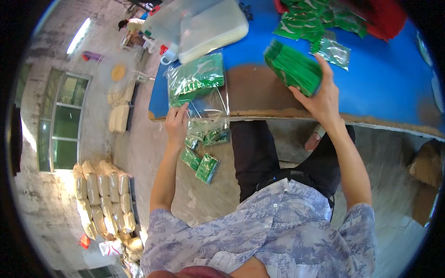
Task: The person counts and stacks small green packets by hand and inserts the stacks into large clear plastic bags.
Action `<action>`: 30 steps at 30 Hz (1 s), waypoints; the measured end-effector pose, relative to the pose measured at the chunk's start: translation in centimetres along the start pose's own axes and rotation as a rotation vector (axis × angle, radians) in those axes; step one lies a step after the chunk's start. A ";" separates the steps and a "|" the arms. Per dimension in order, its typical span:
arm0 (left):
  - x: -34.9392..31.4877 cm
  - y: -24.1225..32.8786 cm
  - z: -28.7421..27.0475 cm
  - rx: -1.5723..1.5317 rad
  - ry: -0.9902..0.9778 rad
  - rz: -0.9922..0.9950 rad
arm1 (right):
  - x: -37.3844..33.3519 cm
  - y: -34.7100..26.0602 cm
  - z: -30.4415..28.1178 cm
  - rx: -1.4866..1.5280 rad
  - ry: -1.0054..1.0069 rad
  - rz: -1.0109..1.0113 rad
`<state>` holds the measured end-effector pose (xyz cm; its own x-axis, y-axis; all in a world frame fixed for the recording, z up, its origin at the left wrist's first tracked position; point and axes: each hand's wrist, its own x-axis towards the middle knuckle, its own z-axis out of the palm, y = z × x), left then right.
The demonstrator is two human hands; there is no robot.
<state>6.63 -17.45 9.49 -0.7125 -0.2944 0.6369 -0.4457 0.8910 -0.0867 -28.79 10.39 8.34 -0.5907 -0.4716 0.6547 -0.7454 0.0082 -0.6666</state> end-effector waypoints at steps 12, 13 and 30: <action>8.7 15.0 3.8 -0.363 -0.154 -0.189 | 1.5 -3.1 0.1 0.881 0.048 0.600; 9.4 15.1 2.7 -0.359 -0.184 -0.266 | 1.1 -3.2 0.2 0.889 -0.070 0.700; 11.8 15.0 -0.8 -0.302 0.040 -0.241 | 2.2 -7.2 9.3 1.114 -0.672 1.012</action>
<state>-8.04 -7.32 16.32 -0.5825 -0.4993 0.6414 -0.4141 0.8613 0.2944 -21.82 1.15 11.29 -0.2159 -0.9457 -0.2430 0.5861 0.0735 -0.8069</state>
